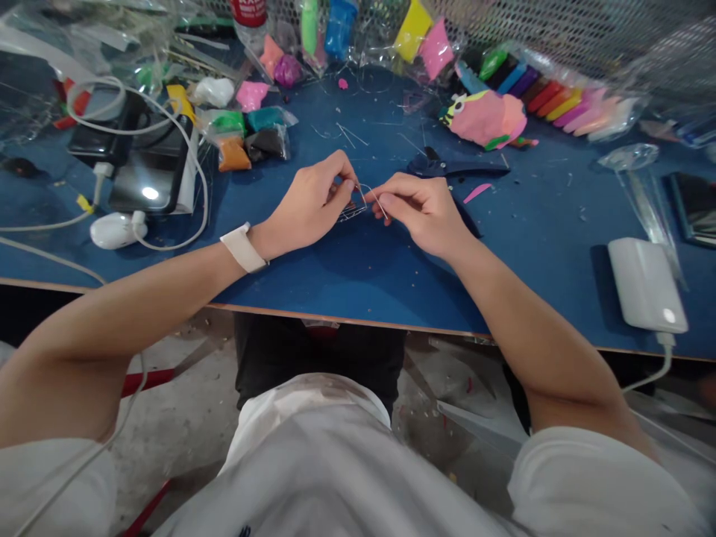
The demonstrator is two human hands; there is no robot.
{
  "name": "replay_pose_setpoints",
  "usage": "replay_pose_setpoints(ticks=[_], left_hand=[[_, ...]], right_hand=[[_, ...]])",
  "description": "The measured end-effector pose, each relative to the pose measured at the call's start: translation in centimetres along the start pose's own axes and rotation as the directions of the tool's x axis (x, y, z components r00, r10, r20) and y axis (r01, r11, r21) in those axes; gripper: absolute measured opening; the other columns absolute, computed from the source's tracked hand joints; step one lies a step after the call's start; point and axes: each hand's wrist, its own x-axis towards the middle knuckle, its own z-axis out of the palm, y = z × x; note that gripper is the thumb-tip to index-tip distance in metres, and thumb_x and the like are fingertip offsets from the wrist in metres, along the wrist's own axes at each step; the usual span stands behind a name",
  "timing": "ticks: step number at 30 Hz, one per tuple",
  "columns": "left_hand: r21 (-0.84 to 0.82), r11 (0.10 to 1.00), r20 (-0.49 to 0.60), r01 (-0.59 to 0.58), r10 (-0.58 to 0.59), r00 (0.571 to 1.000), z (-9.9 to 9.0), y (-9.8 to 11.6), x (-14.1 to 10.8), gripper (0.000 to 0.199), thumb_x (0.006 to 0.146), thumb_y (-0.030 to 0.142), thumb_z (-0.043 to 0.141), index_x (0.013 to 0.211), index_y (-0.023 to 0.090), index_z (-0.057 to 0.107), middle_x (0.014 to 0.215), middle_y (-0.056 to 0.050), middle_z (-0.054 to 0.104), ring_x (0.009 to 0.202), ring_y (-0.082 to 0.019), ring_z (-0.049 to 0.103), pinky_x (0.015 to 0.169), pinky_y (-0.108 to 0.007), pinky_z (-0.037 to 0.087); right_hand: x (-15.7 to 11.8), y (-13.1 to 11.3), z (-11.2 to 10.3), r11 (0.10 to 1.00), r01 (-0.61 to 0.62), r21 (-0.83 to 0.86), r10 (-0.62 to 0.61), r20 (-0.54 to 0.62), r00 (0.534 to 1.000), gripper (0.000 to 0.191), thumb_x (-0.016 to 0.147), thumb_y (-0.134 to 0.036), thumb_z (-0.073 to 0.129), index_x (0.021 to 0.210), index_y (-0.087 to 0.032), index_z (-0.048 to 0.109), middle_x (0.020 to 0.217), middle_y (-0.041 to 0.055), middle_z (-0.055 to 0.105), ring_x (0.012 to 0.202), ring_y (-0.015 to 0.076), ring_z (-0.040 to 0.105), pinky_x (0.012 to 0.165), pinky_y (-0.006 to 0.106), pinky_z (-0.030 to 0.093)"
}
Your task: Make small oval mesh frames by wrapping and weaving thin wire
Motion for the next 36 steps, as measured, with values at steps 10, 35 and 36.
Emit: replay_pose_setpoints(ticks=[10, 35, 36], left_hand=[[-0.024, 1.000, -0.003, 0.008, -0.008, 1.000, 0.0, 0.6, 0.0, 0.011, 0.113, 0.029, 0.065, 0.102, 0.028, 0.064, 0.099, -0.002, 0.079, 0.083, -0.019, 0.075, 0.084, -0.037, 0.058], [-0.066, 0.997, 0.071, -0.036, 0.041, 0.997, -0.3, 1.3, -0.3, 0.016, 0.115, 0.024, 0.059, 0.099, 0.024, 0.064, 0.091, -0.002, 0.082, 0.079, -0.017, 0.078, 0.077, -0.032, 0.059], [-0.067, 0.997, 0.073, -0.040, 0.045, 0.996, -0.3, 1.3, -0.3, 0.016, 0.116, 0.025, 0.059, 0.100, 0.024, 0.064, 0.091, -0.002, 0.082, 0.079, -0.017, 0.079, 0.077, -0.031, 0.060]], right_hand=[[0.1, 0.1, -0.2, 0.994, -0.021, 0.104, 0.010, 0.099, 0.995, 0.052, 0.098, -0.084, 0.083, 0.097, -0.033, 0.092, 0.108, 0.0048, 0.079, 0.080, 0.0187, 0.071, 0.079, 0.041, 0.069], [0.3, 0.9, -0.6, 0.969, 0.229, 0.094, -0.240, 0.126, 0.963, 0.042, 0.097, -0.071, 0.093, 0.105, -0.030, 0.094, 0.104, 0.0038, 0.083, 0.085, 0.0167, 0.073, 0.076, 0.031, 0.063], [0.3, 1.0, -0.6, 0.967, 0.236, 0.093, -0.246, 0.125, 0.961, 0.042, 0.096, -0.072, 0.093, 0.105, -0.030, 0.094, 0.103, 0.0038, 0.084, 0.085, 0.0166, 0.073, 0.075, 0.030, 0.063]])
